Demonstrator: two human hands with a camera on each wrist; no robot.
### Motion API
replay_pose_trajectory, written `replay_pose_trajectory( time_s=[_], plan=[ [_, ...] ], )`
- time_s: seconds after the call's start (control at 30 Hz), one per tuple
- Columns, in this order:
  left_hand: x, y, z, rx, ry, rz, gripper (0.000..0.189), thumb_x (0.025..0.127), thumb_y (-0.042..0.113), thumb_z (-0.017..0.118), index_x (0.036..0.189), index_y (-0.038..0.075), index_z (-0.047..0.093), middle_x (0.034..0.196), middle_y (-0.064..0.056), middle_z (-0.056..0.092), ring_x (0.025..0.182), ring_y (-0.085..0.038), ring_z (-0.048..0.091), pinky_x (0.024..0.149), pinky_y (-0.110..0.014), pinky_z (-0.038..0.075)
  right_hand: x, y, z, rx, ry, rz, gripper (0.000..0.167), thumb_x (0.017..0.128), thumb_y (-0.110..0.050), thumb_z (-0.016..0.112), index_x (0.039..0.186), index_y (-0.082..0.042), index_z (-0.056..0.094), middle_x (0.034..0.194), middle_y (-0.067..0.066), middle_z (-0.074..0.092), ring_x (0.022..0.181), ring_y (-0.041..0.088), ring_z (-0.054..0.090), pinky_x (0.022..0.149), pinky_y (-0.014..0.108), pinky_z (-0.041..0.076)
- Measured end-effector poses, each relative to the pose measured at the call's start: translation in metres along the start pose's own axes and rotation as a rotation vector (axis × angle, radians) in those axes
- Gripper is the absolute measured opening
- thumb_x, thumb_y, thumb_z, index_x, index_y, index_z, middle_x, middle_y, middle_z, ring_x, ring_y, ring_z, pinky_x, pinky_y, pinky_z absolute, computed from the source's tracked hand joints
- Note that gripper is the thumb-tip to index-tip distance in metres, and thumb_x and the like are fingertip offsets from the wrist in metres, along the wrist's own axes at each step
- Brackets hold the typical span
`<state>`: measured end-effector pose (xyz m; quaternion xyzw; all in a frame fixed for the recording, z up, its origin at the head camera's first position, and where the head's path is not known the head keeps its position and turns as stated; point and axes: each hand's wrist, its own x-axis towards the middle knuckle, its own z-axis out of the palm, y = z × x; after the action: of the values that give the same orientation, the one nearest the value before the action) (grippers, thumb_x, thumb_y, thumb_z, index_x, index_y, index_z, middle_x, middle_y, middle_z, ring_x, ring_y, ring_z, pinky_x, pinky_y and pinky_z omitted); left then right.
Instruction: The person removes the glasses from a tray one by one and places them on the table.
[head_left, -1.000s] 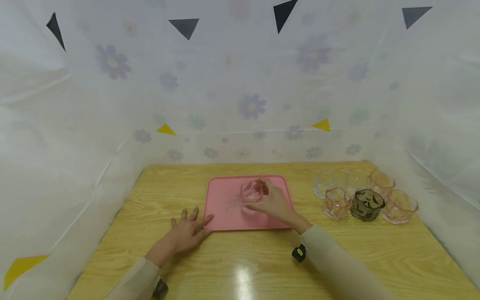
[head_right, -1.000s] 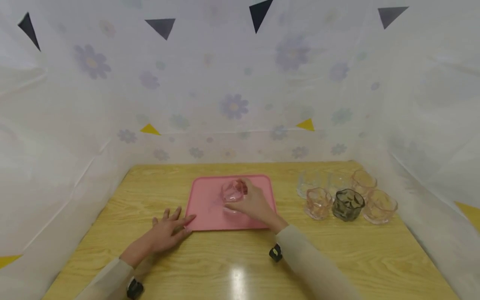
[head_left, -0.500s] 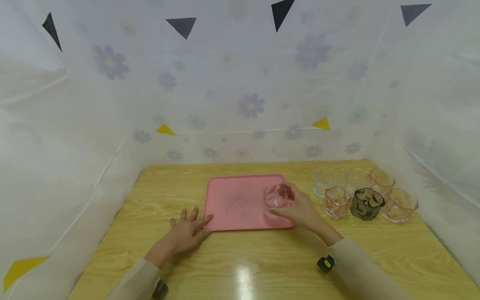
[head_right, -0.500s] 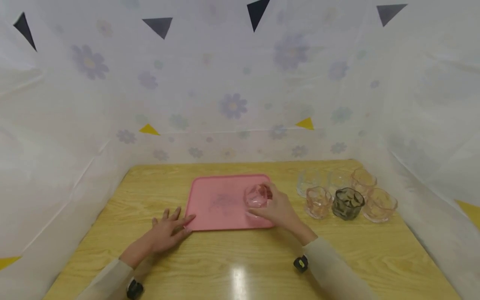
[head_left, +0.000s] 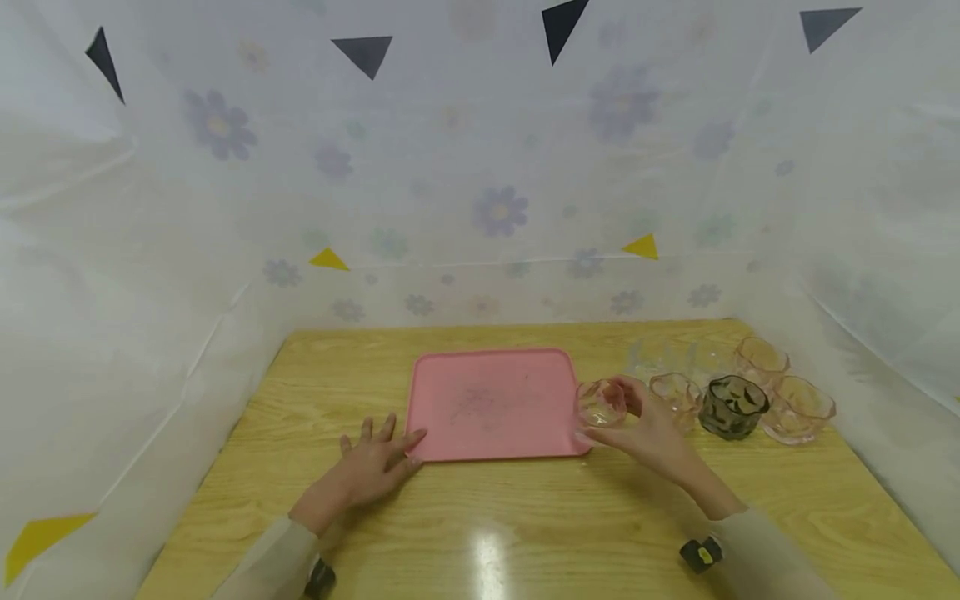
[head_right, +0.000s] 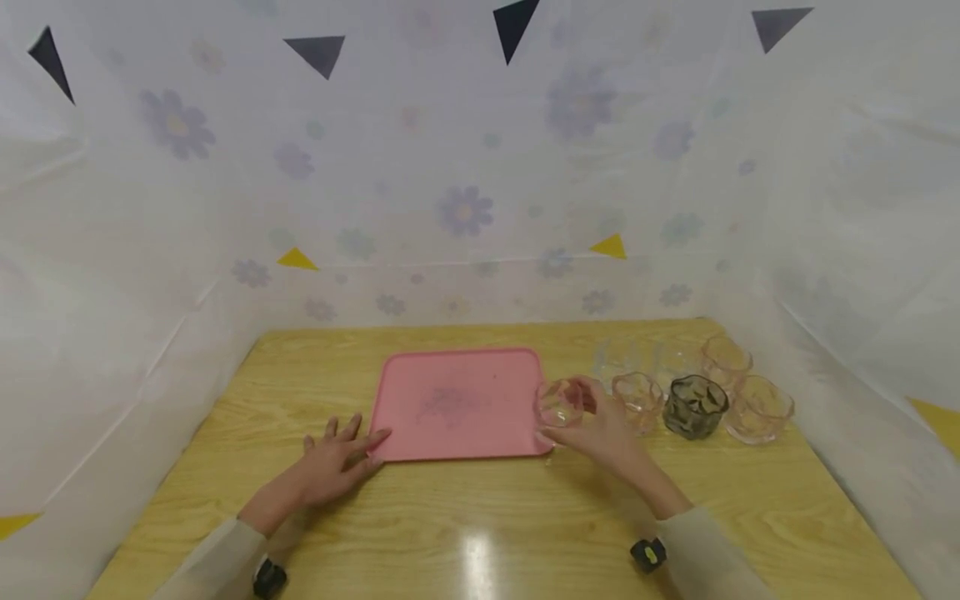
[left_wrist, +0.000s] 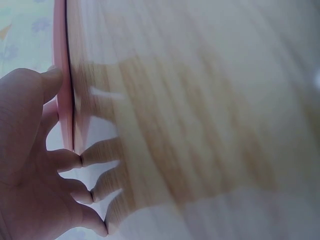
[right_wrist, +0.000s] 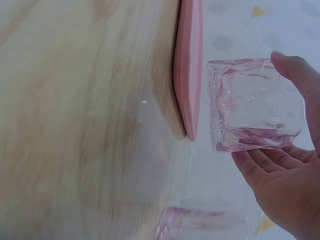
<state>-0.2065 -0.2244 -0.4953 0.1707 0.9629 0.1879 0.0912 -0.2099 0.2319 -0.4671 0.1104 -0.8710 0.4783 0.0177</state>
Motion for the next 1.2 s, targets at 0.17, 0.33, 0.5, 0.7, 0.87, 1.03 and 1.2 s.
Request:
replay_pose_trajectory(
  time_s=[0.17, 0.33, 0.5, 0.7, 0.87, 1.03, 1.2],
  plan=[
    [0.000, -0.001, 0.001, 0.000, -0.005, 0.001, 0.056, 0.109, 0.056, 0.048, 0.159, 0.032, 0.048, 0.170, -0.032, 0.022, 0.150, -0.071, 0.008, 0.106, -0.095, 0.003, -0.012, 0.007, -0.014, -0.044, 0.022, 0.004, 0.098, 0.086, -0.037, 0.089, 0.160, -0.002, 0.035, 0.145, 0.020, 0.058, 0.143, 0.048, 0.050, 0.111, 0.066, 0.047],
    [-0.001, -0.003, 0.001, -0.006, -0.004, 0.005, 0.056, 0.109, 0.057, 0.047, 0.160, 0.032, 0.047, 0.170, -0.031, 0.022, 0.150, -0.071, 0.007, 0.106, -0.095, 0.003, -0.027, 0.009, -0.028, -0.095, 0.075, 0.011, 0.092, 0.085, -0.038, 0.090, 0.157, -0.006, 0.041, 0.138, 0.014, 0.062, 0.139, 0.033, 0.057, 0.107, 0.033, 0.057],
    [-0.001, -0.003, 0.001, -0.009, -0.006, 0.009, 0.056, 0.109, 0.057, 0.047, 0.160, 0.032, 0.047, 0.170, -0.031, 0.022, 0.150, -0.071, 0.007, 0.106, -0.095, 0.002, -0.042, 0.015, -0.040, -0.144, 0.107, 0.015, 0.092, 0.085, -0.040, 0.089, 0.158, -0.010, 0.041, 0.138, 0.010, 0.063, 0.134, 0.018, 0.060, 0.094, 0.005, 0.048],
    [0.000, -0.003, 0.002, -0.003, -0.009, 0.009, 0.056, 0.109, 0.056, 0.046, 0.160, 0.033, 0.047, 0.170, -0.031, 0.021, 0.150, -0.071, 0.007, 0.107, -0.095, 0.002, -0.056, 0.019, -0.056, -0.158, 0.086, 0.099, 0.102, 0.088, -0.041, 0.087, 0.164, -0.004, 0.029, 0.148, 0.020, 0.056, 0.141, 0.050, 0.050, 0.103, 0.042, 0.057],
    [0.000, -0.002, 0.001, -0.001, -0.009, 0.004, 0.056, 0.109, 0.056, 0.047, 0.160, 0.033, 0.046, 0.170, -0.031, 0.020, 0.151, -0.070, 0.006, 0.107, -0.094, 0.002, -0.067, 0.027, -0.065, -0.148, 0.102, 0.109, 0.097, 0.089, -0.036, 0.087, 0.162, -0.005, 0.031, 0.149, 0.021, 0.055, 0.140, 0.051, 0.049, 0.091, 0.003, 0.047],
    [0.000, -0.002, 0.001, -0.009, -0.014, 0.006, 0.056, 0.109, 0.056, 0.047, 0.160, 0.032, 0.047, 0.170, -0.032, 0.021, 0.150, -0.071, 0.007, 0.107, -0.095, 0.002, -0.080, 0.034, -0.074, -0.189, 0.128, 0.171, 0.096, 0.089, -0.040, 0.086, 0.161, -0.007, 0.032, 0.149, 0.021, 0.056, 0.138, 0.041, 0.054, 0.081, 0.001, 0.045],
    [-0.001, -0.002, 0.001, -0.012, -0.010, 0.009, 0.056, 0.109, 0.056, 0.047, 0.160, 0.031, 0.047, 0.170, -0.032, 0.022, 0.150, -0.072, 0.008, 0.107, -0.095, 0.002, -0.090, 0.044, -0.086, -0.219, 0.174, 0.201, 0.095, 0.089, -0.041, 0.086, 0.160, -0.005, 0.033, 0.144, 0.017, 0.056, 0.130, 0.005, 0.060, 0.077, 0.001, 0.044]
  ],
)
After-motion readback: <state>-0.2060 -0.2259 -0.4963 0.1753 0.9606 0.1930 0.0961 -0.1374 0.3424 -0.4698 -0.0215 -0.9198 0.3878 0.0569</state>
